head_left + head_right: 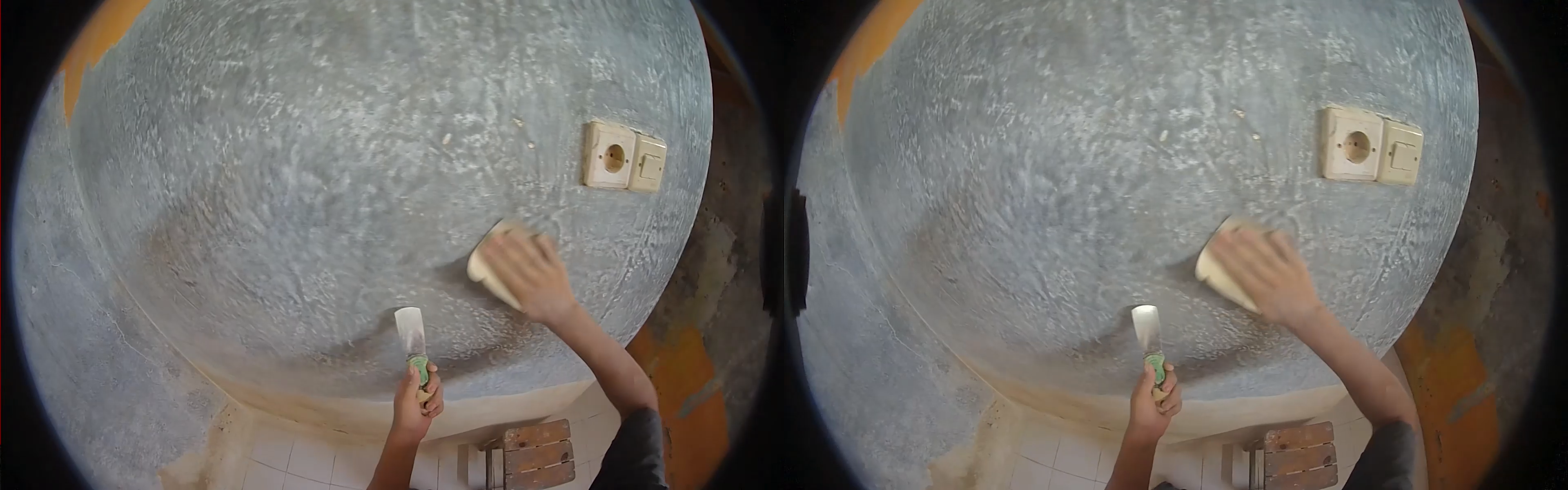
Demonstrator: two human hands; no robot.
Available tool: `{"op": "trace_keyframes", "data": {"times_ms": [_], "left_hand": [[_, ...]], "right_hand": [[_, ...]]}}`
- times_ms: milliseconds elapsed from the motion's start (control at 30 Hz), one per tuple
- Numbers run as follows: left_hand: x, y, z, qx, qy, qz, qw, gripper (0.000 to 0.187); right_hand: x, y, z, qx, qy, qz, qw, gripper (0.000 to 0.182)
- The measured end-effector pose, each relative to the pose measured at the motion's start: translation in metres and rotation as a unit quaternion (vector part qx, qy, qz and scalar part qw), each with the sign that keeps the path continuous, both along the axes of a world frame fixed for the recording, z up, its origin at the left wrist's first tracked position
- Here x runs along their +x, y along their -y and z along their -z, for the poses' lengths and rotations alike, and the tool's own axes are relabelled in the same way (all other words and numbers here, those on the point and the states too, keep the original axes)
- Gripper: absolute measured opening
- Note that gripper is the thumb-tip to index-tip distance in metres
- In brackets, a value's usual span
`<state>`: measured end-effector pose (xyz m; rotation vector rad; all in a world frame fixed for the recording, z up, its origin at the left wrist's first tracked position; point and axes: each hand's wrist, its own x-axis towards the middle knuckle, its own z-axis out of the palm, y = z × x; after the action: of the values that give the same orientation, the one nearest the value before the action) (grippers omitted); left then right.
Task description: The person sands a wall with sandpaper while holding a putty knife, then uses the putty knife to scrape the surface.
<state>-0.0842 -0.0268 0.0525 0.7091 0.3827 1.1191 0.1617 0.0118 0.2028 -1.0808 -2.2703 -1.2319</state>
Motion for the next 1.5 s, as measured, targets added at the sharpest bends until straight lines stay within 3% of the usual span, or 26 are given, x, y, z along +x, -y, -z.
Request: {"op": "trace_keyframes", "data": {"times_ms": [67, 100, 200, 233, 267, 367, 400, 467, 533, 600, 633, 700, 800, 867, 933, 967, 1033, 1133, 1167, 1200, 1267, 1300, 1333, 1433, 1467, 1500], "left_hand": [[-0.023, -0.012, -0.004, 0.013, 0.046, 0.004, 0.999, 0.038], [-0.035, -0.018, -0.007, 0.012, 0.056, 0.012, 0.998, 0.04], [-0.067, -0.034, -0.018, 0.044, 0.025, 0.018, 0.999, 0.04], [-0.079, -0.038, -0.022, 0.045, 0.023, 0.023, 0.998, 0.04], [-0.091, -0.042, -0.025, 0.052, 0.009, 0.029, 0.998, 0.04], [-0.126, -0.056, -0.028, 0.063, 0.003, 0.047, 0.997, 0.041], [-0.137, -0.059, -0.027, 0.062, 0.01, 0.057, 0.996, 0.042], [-0.154, -0.065, -0.029, 0.059, -0.001, 0.058, 0.997, 0.043], [-0.17, -0.069, -0.03, 0.054, -0.016, 0.061, 0.997, 0.043], [-0.183, -0.073, -0.032, 0.047, -0.013, 0.076, 0.996, 0.043], [-0.189, -0.075, -0.029, 0.047, -0.015, 0.08, 0.996, 0.043], [-0.2, -0.078, -0.023, 0.038, -0.008, 0.079, 0.996, 0.041], [-0.205, -0.08, -0.014, 0.049, 0.007, 0.081, 0.995, 0.041], [-0.204, -0.077, -0.012, 0.041, 0.0, 0.077, 0.996, 0.042], [-0.202, -0.073, -0.013, -0.01, -0.019, 0.054, 0.998, 0.044], [-0.203, -0.071, -0.014, -0.01, -0.02, 0.049, 0.999, 0.044], [-0.204, -0.068, -0.014, -0.018, -0.04, 0.059, 0.997, 0.047], [-0.208, -0.066, -0.015, -0.041, -0.04, 0.066, 0.996, 0.05], [-0.209, -0.067, -0.017, -0.042, -0.039, 0.064, 0.996, 0.05], [-0.211, -0.068, -0.018, -0.038, -0.023, 0.078, 0.996, 0.05], [-0.214, -0.065, -0.01, -0.042, -0.005, 0.089, 0.995, 0.05], [-0.217, -0.067, -0.006, -0.026, 0.004, 0.098, 0.995, 0.049], [-0.221, -0.071, -0.004, -0.006, 0.015, 0.106, 0.994, 0.048], [-0.234, -0.074, -0.002, 0.005, 0.015, 0.094, 0.995, 0.046], [-0.238, -0.076, -0.002, 0.002, 0.019, 0.092, 0.996, 0.046], [-0.245, -0.078, -0.003, 0.018, 0.006, 0.076, 0.997, 0.046]], "right_hand": [[-0.015, 0.002, -0.02, 0.122, -0.167, 0.102, 0.973, 0.061], [-0.027, -0.002, -0.022, 0.168, -0.232, 0.092, 0.954, 0.058], [-0.069, -0.016, 0.008, 0.099, -0.164, 0.063, 0.979, 0.055], [-0.078, -0.021, 0.022, 0.074, -0.027, 0.085, 0.993, 0.052], [-0.083, -0.026, 0.024, 0.076, -0.027, 0.09, 0.993, 0.052], [-0.112, -0.037, -0.011, 0.174, -0.194, 0.073, 0.963, 0.056], [-0.127, -0.038, -0.02, 0.174, -0.194, 0.074, 0.963, 0.056], [-0.155, -0.042, -0.027, 0.198, -0.32, 0.054, 0.925, 0.058], [-0.173, -0.057, 0.01, 0.086, -0.13, 0.055, 0.986, 0.053], [-0.186, -0.062, 0.028, 0.022, -0.024, 0.016, 0.999, 0.051], [-0.188, -0.061, 0.017, 0.022, -0.026, 0.019, 0.999, 0.051], [-0.188, -0.056, -0.023, 0.169, -0.222, 0.105, 0.954, 0.053], [-0.195, -0.063, -0.033, 0.212, -0.295, 0.147, 0.92, 0.058], [-0.206, -0.07, 0.013, 0.075, -0.101, 0.122, 0.985, 0.061], [-0.219, -0.066, 0.028, -0.055, -0.081, -0.06, 0.993, 0.062], [-0.214, -0.067, 0.019, -0.055, -0.081, -0.065, 0.993, 0.062], [-0.201, -0.067, -0.018, 0.115, -0.147, 0.082, 0.979, 0.064], [-0.214, -0.065, -0.035, 0.189, -0.206, 0.139, 0.95, 0.072], [-0.22, -0.066, -0.021, 0.099, -0.154, 0.12, 0.976, 0.079], [-0.222, -0.069, -0.008, 0.097, -0.153, 0.118, 0.976, 0.079], [-0.225, -0.075, 0.015, -0.024, -0.012, -0.022, 0.999, 0.082], [-0.229, -0.064, -0.012, -0.127, -0.011, 0.059, 0.99, 0.076], [-0.231, -0.064, -0.021, -0.126, -0.01, 0.055, 0.99, 0.076], [-0.237, -0.068, -0.037, 0.161, -0.225, 0.121, 0.953, 0.06], [-0.243, -0.07, -0.03, 0.157, -0.222, 0.119, 0.955, 0.06], [-0.251, -0.074, -0.013, 0.103, -0.138, 0.076, 0.982, 0.058]]}}
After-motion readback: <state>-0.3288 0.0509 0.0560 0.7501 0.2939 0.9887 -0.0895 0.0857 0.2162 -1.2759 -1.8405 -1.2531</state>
